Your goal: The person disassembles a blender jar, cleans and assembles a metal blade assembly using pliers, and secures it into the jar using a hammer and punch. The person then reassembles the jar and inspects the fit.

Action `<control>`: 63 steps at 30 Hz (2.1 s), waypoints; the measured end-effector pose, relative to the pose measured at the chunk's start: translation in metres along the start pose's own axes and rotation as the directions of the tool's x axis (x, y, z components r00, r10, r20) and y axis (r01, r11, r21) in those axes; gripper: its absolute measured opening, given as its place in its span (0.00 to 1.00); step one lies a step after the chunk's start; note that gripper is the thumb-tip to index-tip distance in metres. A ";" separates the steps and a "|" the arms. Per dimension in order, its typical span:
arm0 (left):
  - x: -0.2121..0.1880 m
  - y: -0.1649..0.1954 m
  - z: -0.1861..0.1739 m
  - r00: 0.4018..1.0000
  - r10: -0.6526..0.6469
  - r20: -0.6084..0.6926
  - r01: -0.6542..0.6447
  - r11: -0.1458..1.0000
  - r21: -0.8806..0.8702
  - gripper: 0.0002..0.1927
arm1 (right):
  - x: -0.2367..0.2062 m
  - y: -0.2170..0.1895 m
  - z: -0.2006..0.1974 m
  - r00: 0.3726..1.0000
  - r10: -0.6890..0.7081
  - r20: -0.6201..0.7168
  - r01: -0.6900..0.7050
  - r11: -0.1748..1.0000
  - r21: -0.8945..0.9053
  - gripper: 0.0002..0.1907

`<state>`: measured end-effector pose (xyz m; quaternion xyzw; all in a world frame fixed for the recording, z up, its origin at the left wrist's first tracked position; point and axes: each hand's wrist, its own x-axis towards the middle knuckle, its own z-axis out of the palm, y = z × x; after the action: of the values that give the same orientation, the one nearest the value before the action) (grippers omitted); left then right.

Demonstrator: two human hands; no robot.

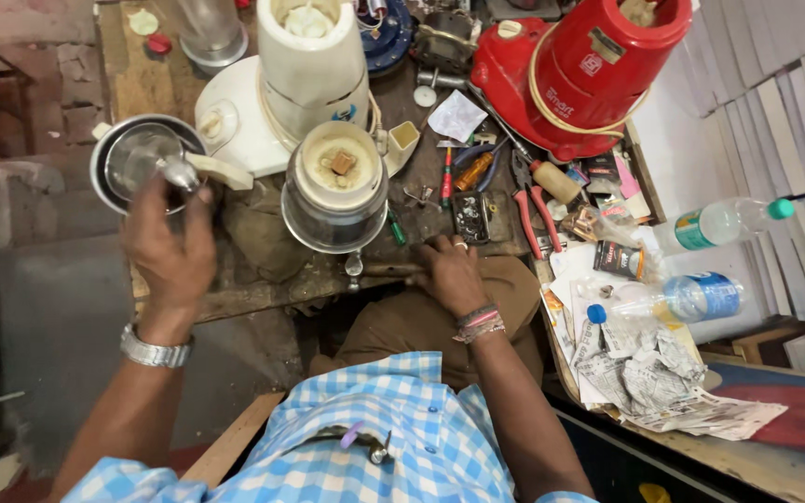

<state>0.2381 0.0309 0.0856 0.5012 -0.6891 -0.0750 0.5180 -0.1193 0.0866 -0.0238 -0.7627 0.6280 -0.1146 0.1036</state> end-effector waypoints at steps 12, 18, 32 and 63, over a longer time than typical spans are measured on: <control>0.133 0.100 0.031 0.894 0.286 0.344 -0.052 0.830 -0.555 0.17 | -0.010 -0.012 0.002 0.999 0.020 0.027 -0.018 0.998 -0.062 0.17; 0.134 0.097 0.053 0.880 0.335 0.335 -0.069 0.789 -0.610 0.19 | -0.010 -0.009 0.002 1.000 -0.004 0.002 0.004 0.998 -0.057 0.17; 0.136 0.098 0.051 0.853 0.284 0.438 0.067 0.773 -0.631 0.18 | -0.006 -0.010 -0.003 0.999 0.020 0.041 -0.018 0.999 -0.041 0.16; 0.133 0.102 0.017 0.747 0.345 0.568 -0.134 0.915 -0.380 0.17 | -0.006 -0.013 -0.110 0.973 -0.059 0.222 0.050 0.998 0.044 0.19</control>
<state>0.1677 -0.0290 0.2265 0.2643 -0.8592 -0.2776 0.3389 -0.1420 0.0933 0.0845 -0.7856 0.5889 -0.0432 0.1848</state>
